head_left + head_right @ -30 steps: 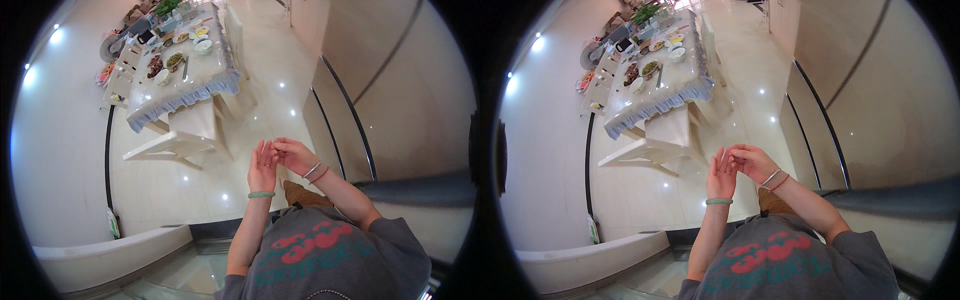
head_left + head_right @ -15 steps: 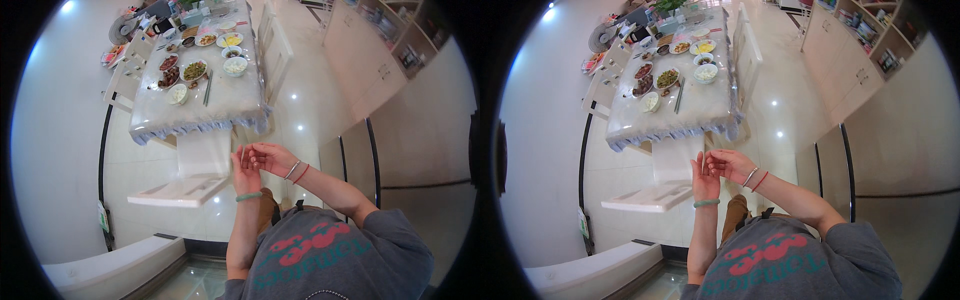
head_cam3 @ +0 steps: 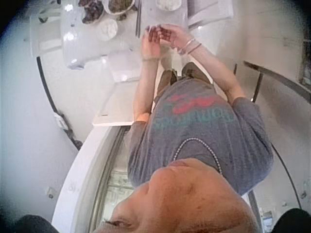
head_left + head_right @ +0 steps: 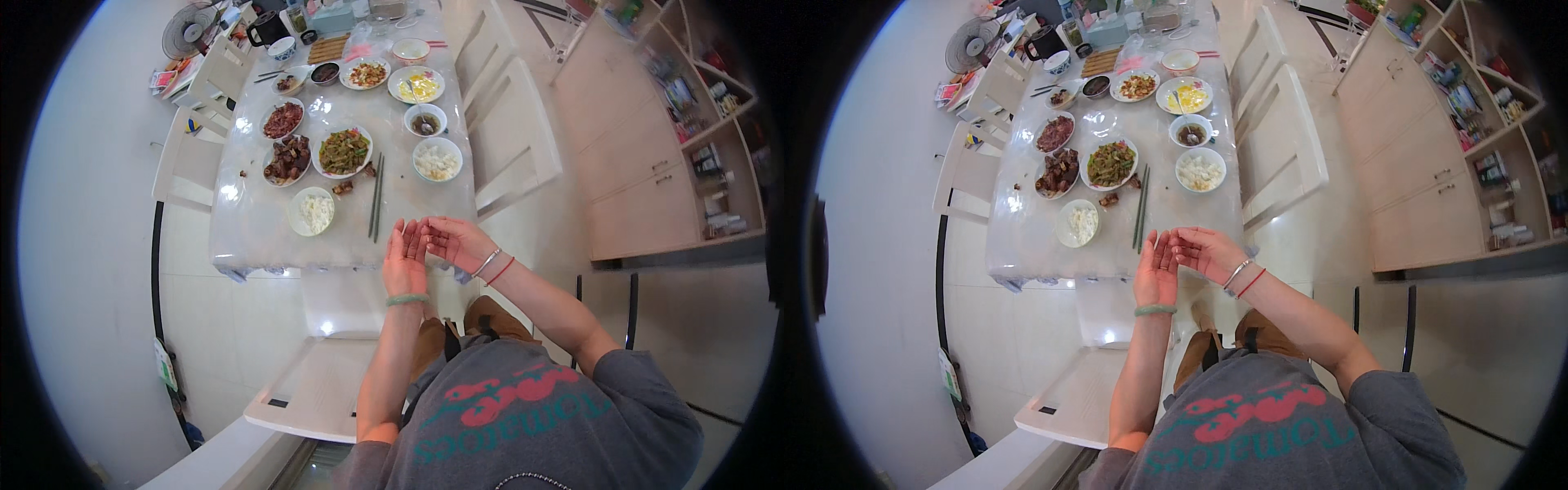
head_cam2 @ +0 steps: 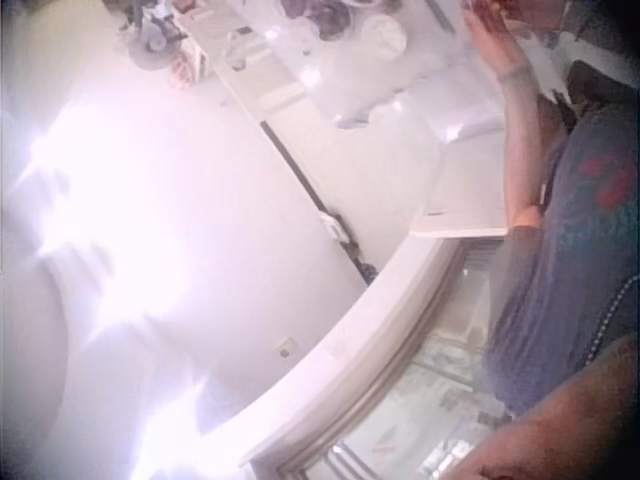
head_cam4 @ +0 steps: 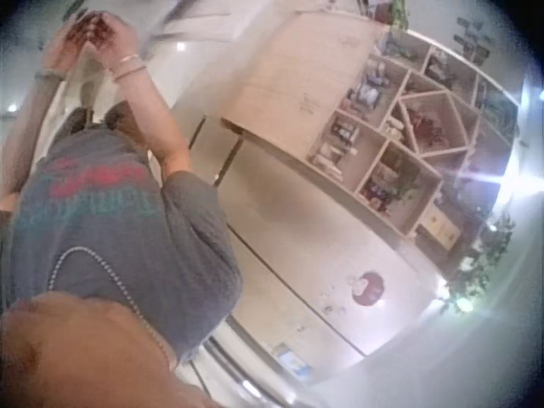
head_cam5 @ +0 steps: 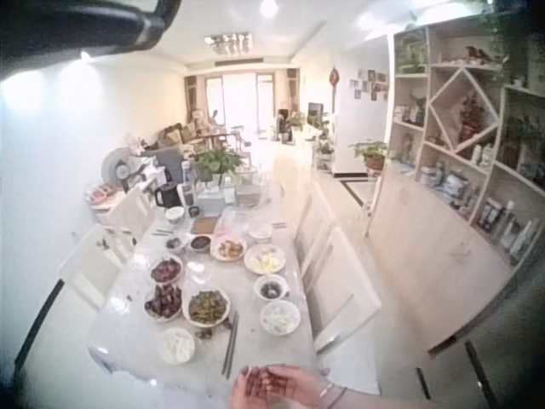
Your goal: The person clears leftover food from a dining table into a trash bag. They use chopsticks and a spoon to transfer rice, meat, and vegetables from various bowls and plates into a plastic bag held in a bin. The person moves between the dining table and the kitchen counter to dispose of the food.
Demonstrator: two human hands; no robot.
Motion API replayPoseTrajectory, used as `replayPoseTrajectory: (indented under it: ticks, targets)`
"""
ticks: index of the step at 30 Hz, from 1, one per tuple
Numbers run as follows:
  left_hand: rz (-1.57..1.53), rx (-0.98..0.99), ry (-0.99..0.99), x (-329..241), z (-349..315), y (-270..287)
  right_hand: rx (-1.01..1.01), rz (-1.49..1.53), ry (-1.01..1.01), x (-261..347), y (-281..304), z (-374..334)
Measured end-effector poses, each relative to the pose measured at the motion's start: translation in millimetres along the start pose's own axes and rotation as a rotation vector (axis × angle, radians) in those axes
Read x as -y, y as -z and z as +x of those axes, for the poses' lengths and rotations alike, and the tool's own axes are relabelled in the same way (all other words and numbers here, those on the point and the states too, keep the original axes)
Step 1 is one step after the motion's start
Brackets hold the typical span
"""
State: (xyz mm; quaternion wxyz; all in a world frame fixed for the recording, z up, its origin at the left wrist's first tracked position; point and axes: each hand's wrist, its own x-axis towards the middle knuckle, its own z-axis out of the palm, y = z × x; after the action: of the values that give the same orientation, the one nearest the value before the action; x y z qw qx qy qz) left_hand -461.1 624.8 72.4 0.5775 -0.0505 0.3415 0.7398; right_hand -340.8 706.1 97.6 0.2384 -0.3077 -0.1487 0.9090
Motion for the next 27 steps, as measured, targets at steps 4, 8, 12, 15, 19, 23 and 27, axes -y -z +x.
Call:
replayPoseTrajectory:
  ticks: [4,8,12,15,19,23,27]
  targets:
    - [0.0,-0.109,-0.002,-22,82,-19,0.011,-0.029,-0.039,40,6,86]
    - [0.004,-0.165,-0.066,-48,152,-30,0.04,-0.081,-0.089,78,5,173]
    - [-0.039,-0.25,-0.145,-52,215,-25,-0.018,-0.123,-0.132,112,12,249]
    - [-0.049,-0.352,-0.156,-62,259,-25,-0.084,-0.23,-0.086,132,22,313]
    - [-0.04,-0.482,-0.192,-89,318,-10,-0.289,-0.502,0.078,139,45,411]
    - [0.093,-0.514,-0.3,-126,383,21,-0.436,-0.915,0.175,142,58,498]
    - [0.228,-0.661,-0.305,-173,439,24,-0.418,-1.283,0.133,143,57,564]
